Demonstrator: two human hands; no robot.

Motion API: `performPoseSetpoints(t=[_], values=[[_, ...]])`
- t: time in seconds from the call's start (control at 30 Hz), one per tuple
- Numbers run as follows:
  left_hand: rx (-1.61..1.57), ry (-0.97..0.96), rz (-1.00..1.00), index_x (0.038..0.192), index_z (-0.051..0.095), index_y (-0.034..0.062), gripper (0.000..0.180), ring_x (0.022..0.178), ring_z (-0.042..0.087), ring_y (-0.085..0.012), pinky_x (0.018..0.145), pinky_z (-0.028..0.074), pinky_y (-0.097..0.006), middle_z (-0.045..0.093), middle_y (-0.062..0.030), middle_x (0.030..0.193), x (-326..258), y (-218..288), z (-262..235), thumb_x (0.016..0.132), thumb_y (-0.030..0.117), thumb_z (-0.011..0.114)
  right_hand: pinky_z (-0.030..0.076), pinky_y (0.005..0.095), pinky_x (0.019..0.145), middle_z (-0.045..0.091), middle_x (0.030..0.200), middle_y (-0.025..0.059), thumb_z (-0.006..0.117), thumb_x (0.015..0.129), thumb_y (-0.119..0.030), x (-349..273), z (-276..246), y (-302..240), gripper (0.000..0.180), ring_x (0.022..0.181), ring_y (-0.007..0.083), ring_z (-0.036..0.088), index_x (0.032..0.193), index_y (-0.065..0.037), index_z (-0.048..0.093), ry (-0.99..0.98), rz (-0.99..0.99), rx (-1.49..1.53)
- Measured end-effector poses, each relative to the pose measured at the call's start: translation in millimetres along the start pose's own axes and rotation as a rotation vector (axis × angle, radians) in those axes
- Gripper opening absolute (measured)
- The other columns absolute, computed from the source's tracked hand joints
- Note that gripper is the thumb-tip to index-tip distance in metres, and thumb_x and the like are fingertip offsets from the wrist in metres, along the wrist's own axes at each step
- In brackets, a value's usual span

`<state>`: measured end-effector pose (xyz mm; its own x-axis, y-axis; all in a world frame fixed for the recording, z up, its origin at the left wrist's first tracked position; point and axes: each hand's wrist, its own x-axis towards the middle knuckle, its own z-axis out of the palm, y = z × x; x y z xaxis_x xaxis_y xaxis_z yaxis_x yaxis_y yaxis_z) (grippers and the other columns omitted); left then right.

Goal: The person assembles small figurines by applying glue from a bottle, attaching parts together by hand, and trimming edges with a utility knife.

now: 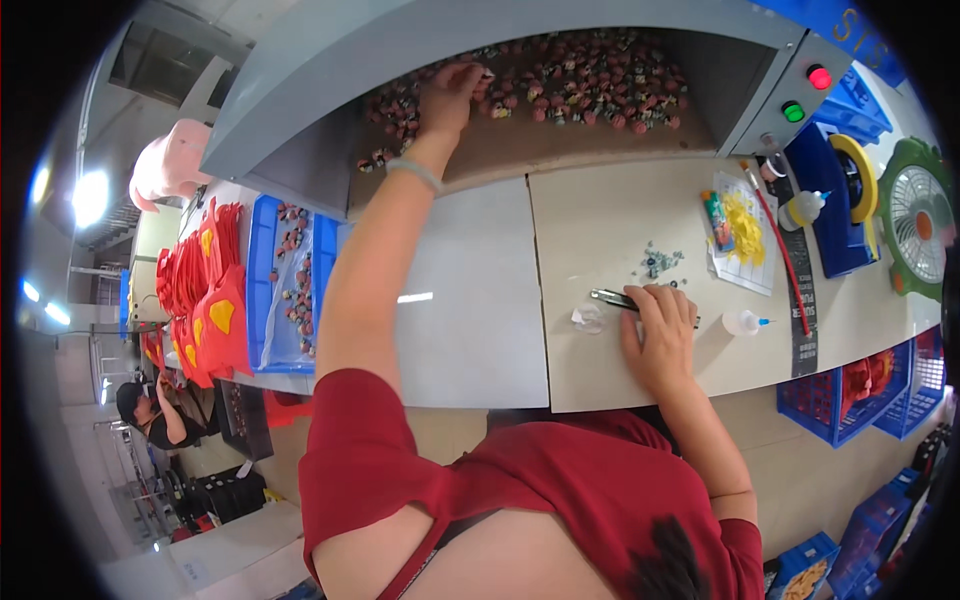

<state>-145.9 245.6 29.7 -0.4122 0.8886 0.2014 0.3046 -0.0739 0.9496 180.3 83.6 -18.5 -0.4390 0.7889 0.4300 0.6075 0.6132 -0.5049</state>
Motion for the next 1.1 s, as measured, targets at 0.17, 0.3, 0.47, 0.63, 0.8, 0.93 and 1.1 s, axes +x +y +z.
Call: performPoseSetpoints(t=[0.17,0.3,0.47,0.63,0.8,0.93,1.1], values=[[-0.434,-0.374,-0.170,0.098,0.052,-0.0020,0.022,0.089,0.058,-0.0183,0.080,0.046,-0.031,0.060,-0.0128,0.097,-144.6,28.9,-0.9,0.088,0.017,0.051,0.035,0.0354,0.076,0.054,0.091,0.0080,0.062,0.068,-0.009,-5.6,-0.5,4.1,0.030,0.085,0.0260,0.049,0.097,-0.006,0.057,0.021,0.005,0.052],[-0.578,-0.506,-0.194,0.096,0.051,0.0019,0.017,0.090,0.057,-0.0229,0.081,0.046,-0.034,0.057,-0.0154,0.100,-235.8,36.2,6.9,0.087,0.016,0.052,0.040,0.0346,0.070,0.055,0.089,0.0100,0.068,0.064,-0.007,-5.4,-6.9,-9.5,0.035,0.081,0.0261,0.052,0.098,-0.004,0.057,0.051,-0.082,0.136],[-0.842,-0.508,-0.115,0.092,0.049,0.0040,0.016,0.092,0.056,-0.0252,0.082,0.046,-0.037,0.049,-0.0179,0.109,-289.5,24.9,32.5,0.082,0.010,0.059,0.044,0.0296,0.062,0.058,0.086,0.0083,0.076,0.055,-0.006,-4.8,-9.4,-33.9,0.041,0.073,0.0210,0.054,0.093,-0.003,0.059,0.058,-0.090,0.565],[-0.836,-0.526,-0.048,0.091,0.049,0.0034,0.019,0.093,0.056,-0.0245,0.081,0.047,-0.036,0.048,-0.0184,0.110,-296.4,24.5,34.9,0.078,0.004,0.062,0.044,0.0274,0.060,0.059,0.076,0.0048,0.072,0.055,0.000,-5.8,-18.5,-38.6,0.034,0.069,0.0193,0.054,0.087,-0.004,0.063,0.075,-0.147,0.546],[-0.650,-0.512,0.105,0.090,0.053,0.0012,0.025,0.094,0.055,-0.0213,0.079,0.048,-0.031,0.053,-0.0165,0.106,-295.3,27.5,30.1,0.069,-0.008,0.064,0.044,0.0273,0.061,0.061,0.081,0.0063,0.069,0.056,0.004,-12.1,-19.0,-35.7,0.033,0.072,0.0198,0.056,0.087,-0.004,0.063,0.037,-0.145,0.594],[-0.561,-0.487,0.240,0.099,0.045,0.0040,0.041,0.093,0.056,-0.0235,0.082,0.048,-0.034,0.051,-0.0176,0.105,-295.5,26.2,30.3,0.065,-0.008,0.067,0.045,0.0268,0.062,0.063,0.086,0.0085,0.066,0.061,0.008,-18.6,-19.2,-36.0,0.033,0.075,0.0205,0.058,0.092,-0.002,0.059,0.000,-0.021,0.670],[-0.540,-0.435,0.275,0.105,0.042,0.0047,0.051,0.094,0.055,-0.0231,0.083,0.047,-0.034,0.052,-0.0171,0.104,-292.6,30.1,31.5,0.064,-0.010,0.068,0.046,0.0255,0.064,0.060,0.087,0.0093,0.065,0.068,0.005,-29.4,-15.1,-36.4,0.034,0.078,0.0171,0.058,0.098,0.000,0.049,0.056,0.112,0.924]])
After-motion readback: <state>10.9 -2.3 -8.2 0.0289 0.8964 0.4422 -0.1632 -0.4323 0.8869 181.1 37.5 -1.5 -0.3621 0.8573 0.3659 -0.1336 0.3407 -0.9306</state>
